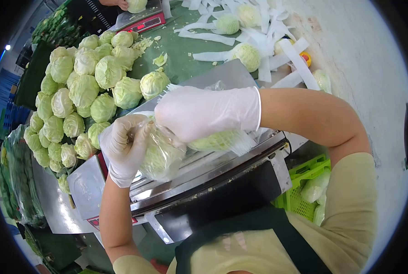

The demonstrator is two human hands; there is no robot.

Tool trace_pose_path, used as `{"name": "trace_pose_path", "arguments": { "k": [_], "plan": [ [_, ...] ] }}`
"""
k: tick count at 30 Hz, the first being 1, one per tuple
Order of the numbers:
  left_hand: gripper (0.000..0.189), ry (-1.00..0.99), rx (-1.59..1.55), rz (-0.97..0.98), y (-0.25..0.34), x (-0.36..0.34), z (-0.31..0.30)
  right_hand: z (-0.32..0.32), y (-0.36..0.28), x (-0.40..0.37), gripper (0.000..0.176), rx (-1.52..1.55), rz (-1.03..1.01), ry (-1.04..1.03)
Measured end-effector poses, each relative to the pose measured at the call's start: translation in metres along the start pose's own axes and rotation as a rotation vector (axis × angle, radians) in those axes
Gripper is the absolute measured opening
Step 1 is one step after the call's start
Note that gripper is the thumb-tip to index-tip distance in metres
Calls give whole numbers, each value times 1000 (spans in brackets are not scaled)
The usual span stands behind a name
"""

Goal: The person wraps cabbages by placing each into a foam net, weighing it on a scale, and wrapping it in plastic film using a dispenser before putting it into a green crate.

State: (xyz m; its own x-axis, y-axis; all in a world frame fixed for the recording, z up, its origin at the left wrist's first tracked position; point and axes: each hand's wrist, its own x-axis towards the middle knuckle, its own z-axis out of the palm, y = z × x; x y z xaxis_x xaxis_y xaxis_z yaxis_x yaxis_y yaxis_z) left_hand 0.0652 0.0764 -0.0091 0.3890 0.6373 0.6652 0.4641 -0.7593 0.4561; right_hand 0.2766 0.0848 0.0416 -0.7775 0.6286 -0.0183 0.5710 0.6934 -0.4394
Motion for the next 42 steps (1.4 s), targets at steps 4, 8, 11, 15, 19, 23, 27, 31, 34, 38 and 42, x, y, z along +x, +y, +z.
{"name": "trace_pose_path", "arguments": {
  "k": [4, 8, 11, 15, 19, 23, 27, 31, 34, 38, 42],
  "plan": [
    [12, -59, -38, -27, 2, -2, -3, 21, -8, -8, 13, -115, 31, 195],
    [15, -53, -69, -10, 3, -4, -1, 37, -14, -9, 10, -291, 57, 244],
    [15, -43, -80, -12, 2, -6, -1, 40, -22, -14, 9, -374, 90, 233],
    [12, -5, -158, -95, -1, -11, 1, 51, -19, -9, 10, -263, 82, 413],
    [10, 27, -158, -141, -7, -12, 3, 36, -13, -6, 12, -68, 177, 305],
    [12, 43, -158, -151, -9, -13, 4, -3, 25, -15, 19, 344, 259, 535],
    [10, 59, -173, -140, -10, -15, 4, -53, 136, -49, 42, 171, 647, 581],
    [7, 52, -192, -201, -8, -11, 5, -30, 124, -73, 58, 159, 520, 381],
    [9, 84, -235, -287, -6, -6, 9, -19, 95, -63, 69, 723, 442, 98],
    [10, 180, -498, -596, 7, 12, -5, -19, 76, -51, 63, 539, 332, -66],
    [10, 56, -329, -594, -16, 38, -31, -4, 74, -56, 60, 567, 286, -13]
  ]
}}
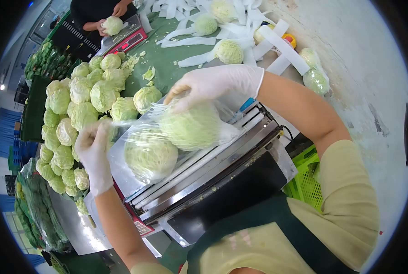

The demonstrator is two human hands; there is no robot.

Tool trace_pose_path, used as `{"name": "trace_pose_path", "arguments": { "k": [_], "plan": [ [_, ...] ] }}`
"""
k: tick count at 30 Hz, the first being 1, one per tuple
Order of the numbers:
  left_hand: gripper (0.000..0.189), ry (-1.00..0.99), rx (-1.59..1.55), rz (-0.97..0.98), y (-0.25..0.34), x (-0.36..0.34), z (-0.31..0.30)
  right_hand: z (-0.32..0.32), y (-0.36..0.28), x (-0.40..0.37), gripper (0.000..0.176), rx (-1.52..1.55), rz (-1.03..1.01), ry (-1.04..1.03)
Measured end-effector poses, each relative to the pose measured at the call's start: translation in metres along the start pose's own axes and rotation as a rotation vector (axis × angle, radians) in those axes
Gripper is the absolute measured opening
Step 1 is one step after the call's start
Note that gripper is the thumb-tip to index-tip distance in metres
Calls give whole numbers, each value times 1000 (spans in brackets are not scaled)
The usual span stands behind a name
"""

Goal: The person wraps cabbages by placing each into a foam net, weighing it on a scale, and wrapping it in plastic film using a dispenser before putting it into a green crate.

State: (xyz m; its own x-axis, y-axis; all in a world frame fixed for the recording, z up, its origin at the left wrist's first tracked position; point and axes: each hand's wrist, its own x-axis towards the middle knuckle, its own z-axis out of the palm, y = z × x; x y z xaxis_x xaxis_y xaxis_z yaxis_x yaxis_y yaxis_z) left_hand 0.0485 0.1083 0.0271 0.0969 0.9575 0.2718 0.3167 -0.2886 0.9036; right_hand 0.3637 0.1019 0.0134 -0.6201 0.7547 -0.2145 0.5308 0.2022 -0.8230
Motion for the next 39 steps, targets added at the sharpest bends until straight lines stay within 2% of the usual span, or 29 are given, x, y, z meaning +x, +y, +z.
{"name": "trace_pose_path", "arguments": {
  "k": [2, 4, 6, 9, 12, 13, 15, 16, 17, 18, 20, 22, 24, 25, 27, 28, 31, 32, 34, 37, 38, 39],
  "plan": [
    [9, -102, 34, -20, -18, 17, 8, 1, 8, 1, 58, 6, -60, -8],
    [8, -278, -8, -65, -65, 23, 23, 4, 4, -1, 58, 38, 7, 64],
    [9, -242, -368, -418, -116, 23, 29, 10, 7, -2, 61, 114, 52, 180],
    [12, -194, -455, -222, -94, 14, 36, 28, 12, -21, 73, -147, -387, 468],
    [20, -47, 312, 164, -112, 8, 14, 50, -9, -39, 88, -510, -396, 313],
    [22, 9, 552, 286, -107, 2, 9, 55, -10, -42, 91, -441, -366, 315],
    [19, 160, 153, 197, -83, -24, 5, 51, -8, -47, 99, -333, -304, 322],
    [20, 186, -106, 121, -61, -45, -1, 52, 5, -46, 104, -295, -373, 373],
    [32, 26, 15, 277, -51, -66, -10, 54, 14, -45, 105, -258, -371, 412],
    [59, -180, 133, 327, -54, -86, -18, 56, 22, -46, 107, -221, -362, 448],
    [84, -230, 387, 337, -28, -96, -2, 62, 27, -52, 107, -196, -359, 458],
    [106, -270, 431, 299, -27, -105, 3, 65, 24, -53, 104, -228, -395, 395],
    [123, -280, 260, 230, -54, -96, 13, 65, 21, -48, 99, -319, -406, 423],
    [121, -250, 130, 183, -56, -91, 19, 66, 21, -46, 97, -364, -410, 436],
    [119, -202, -131, 85, -52, -85, 32, 66, 20, -35, 95, -240, -379, 555],
    [110, -208, -330, -16, -44, -85, 33, 63, 18, -33, 94, -182, -365, 621],
    [96, -265, -347, -116, -50, -81, 16, 48, 2, -38, 92, 155, -139, 451],
    [82, -285, -281, -183, -50, -81, 10, 42, 2, -36, 91, 147, -119, 392],
    [74, -416, -221, -277, -50, -71, 0, 31, 7, -32, 89, 144, -67, 272],
    [69, -534, -212, -437, -55, -52, -7, 10, 2, -12, 86, 325, 240, 107],
    [69, -561, -235, -461, -62, -43, -9, 3, 4, -5, 83, 425, 293, 30],
    [70, -588, -258, -493, -62, -36, -10, -1, 2, -2, 84, 400, 311, 34]
  ]
}}
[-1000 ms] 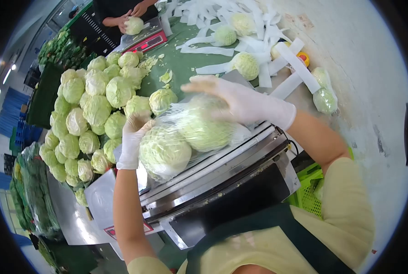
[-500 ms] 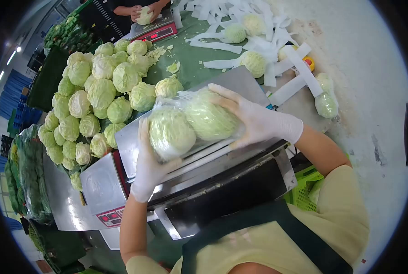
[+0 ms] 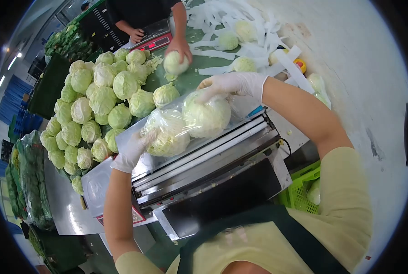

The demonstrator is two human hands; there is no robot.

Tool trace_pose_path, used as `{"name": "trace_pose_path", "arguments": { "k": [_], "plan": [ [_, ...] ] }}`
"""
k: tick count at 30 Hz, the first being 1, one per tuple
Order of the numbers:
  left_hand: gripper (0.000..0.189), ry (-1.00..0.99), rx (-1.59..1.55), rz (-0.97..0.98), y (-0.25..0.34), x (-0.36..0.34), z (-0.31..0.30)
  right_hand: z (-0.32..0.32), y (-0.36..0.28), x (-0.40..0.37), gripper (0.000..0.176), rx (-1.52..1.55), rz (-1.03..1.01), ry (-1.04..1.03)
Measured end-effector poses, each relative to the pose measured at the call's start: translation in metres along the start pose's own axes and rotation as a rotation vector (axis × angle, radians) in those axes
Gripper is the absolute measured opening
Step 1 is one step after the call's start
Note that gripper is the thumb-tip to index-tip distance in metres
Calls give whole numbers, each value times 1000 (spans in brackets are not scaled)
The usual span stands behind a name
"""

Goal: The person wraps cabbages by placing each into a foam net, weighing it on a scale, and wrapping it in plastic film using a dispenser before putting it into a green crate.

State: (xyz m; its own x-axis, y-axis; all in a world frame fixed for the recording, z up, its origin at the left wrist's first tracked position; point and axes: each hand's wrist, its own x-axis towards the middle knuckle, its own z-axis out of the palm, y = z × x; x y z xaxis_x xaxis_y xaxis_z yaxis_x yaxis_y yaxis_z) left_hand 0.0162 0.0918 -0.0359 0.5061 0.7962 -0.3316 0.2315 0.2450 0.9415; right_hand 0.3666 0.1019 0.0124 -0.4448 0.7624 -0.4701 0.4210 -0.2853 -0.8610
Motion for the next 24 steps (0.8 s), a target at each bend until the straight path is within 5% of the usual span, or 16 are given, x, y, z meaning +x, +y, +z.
{"name": "trace_pose_path", "arguments": {
  "k": [1, 4, 5, 8, 11, 17, 18, 20, 23, 24],
  "plan": [
    [73, 1, 101, -63, 6, 3, -5, -2, -3, 0, 84, -20, 22, 6],
    [76, 269, 450, 378, 16, -15, 18, -6, 27, -11, 90, 190, -79, -88],
    [81, 385, 265, 497, 14, -25, 34, -6, 44, -21, 92, 298, -145, -132],
    [99, 332, 436, 556, -48, -22, 10, 18, 77, -40, 107, 8, -614, -2],
    [107, 289, 171, 605, -32, -25, 60, 38, 69, -32, 109, -373, -671, 308],
    [107, 282, 1, 415, -10, -15, 51, 36, 67, -15, 85, -197, -437, 485],
    [107, 270, -21, 367, -9, -15, 48, 35, 60, -14, 83, 12, -411, 353],
    [76, 222, 33, 270, -15, -11, 36, 28, 36, -11, 81, 423, -344, 84],
    [56, 109, 145, -35, -2, 7, 20, 0, 27, -4, 79, 271, 347, -112],
    [55, 132, 401, -26, 14, 7, 17, -1, 23, -5, 76, 185, 312, -38]
  ]
}}
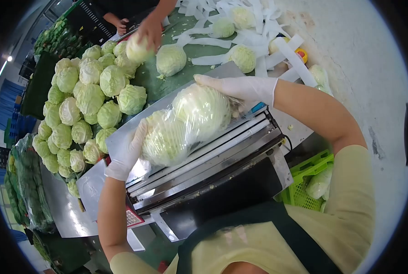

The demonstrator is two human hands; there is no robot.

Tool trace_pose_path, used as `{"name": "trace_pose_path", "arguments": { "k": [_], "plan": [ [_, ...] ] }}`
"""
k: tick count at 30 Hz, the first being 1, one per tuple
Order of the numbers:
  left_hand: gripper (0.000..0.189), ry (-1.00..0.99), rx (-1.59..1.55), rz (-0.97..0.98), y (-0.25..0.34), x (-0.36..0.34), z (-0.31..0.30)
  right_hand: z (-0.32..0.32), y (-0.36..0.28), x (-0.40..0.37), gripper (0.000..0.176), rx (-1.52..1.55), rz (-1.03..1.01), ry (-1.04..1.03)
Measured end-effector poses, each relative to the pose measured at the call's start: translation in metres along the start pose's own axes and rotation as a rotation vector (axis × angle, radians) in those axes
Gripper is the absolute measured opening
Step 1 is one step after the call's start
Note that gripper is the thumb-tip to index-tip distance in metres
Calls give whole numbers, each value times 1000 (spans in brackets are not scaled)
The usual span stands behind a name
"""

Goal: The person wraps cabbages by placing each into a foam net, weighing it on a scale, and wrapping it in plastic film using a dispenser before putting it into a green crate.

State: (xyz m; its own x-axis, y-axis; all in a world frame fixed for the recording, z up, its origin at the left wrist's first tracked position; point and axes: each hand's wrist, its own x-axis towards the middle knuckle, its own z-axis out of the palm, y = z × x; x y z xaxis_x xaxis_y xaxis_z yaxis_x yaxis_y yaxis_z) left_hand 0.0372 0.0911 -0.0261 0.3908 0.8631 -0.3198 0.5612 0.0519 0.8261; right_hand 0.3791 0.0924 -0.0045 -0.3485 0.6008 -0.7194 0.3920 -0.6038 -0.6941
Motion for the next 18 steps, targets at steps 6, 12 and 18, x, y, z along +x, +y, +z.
{"name": "trace_pose_path", "arguments": {
  "k": [6, 12, 18],
  "plan": [
    [64, 187, -68, 500, -22, -39, 14, 13, 28, -34, 87, -489, -815, 638],
    [120, 292, -246, 425, -3, -30, 57, 30, 56, 6, 107, -383, -942, 470],
    [86, 151, -266, 270, -20, -27, 27, 11, 23, 4, 99, -378, -483, 311]
  ]
}}
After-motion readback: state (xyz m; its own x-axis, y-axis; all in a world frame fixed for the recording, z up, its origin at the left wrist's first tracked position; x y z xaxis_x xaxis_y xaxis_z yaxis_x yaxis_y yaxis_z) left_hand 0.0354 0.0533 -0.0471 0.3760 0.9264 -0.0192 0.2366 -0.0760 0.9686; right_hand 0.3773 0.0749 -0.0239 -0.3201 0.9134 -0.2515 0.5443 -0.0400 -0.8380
